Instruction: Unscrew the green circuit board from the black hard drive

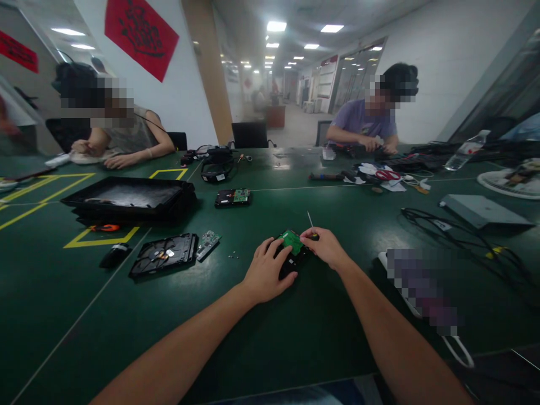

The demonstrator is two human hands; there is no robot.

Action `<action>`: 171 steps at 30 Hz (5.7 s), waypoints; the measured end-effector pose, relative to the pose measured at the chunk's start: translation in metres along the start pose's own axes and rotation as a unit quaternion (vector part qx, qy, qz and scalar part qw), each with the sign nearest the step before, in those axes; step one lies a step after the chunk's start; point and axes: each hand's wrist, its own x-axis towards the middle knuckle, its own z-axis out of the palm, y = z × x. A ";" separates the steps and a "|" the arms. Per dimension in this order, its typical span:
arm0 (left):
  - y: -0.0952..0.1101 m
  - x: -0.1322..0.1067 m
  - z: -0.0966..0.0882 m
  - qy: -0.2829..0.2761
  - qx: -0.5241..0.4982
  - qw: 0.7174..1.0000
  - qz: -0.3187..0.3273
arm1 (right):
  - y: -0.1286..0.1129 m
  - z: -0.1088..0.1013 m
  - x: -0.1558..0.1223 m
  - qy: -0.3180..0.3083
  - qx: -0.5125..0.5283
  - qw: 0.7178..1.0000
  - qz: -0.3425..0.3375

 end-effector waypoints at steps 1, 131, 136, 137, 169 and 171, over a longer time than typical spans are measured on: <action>0.001 0.000 0.000 0.002 0.003 1.000 -0.003 | 0.000 0.000 0.000 0.001 -0.007 1.000 -0.003; -0.013 0.016 -0.003 -0.013 -0.002 1.000 -0.014 | -0.023 0.007 -0.014 -0.059 -0.224 0.970 -0.072; -0.013 0.016 -0.003 -0.016 0.001 1.000 -0.013 | -0.022 0.007 -0.014 -0.065 -0.217 0.972 -0.063; -0.013 0.016 -0.003 -0.015 0.002 1.000 -0.013 | -0.021 0.007 -0.013 -0.063 -0.216 0.972 -0.061; -0.013 0.014 -0.007 -0.004 -0.021 1.000 0.002 | -0.017 0.012 -0.014 -0.042 -0.137 0.989 -0.023; -0.012 0.015 -0.008 -0.006 -0.019 1.000 -0.001 | -0.018 0.012 -0.015 -0.044 -0.135 0.990 -0.022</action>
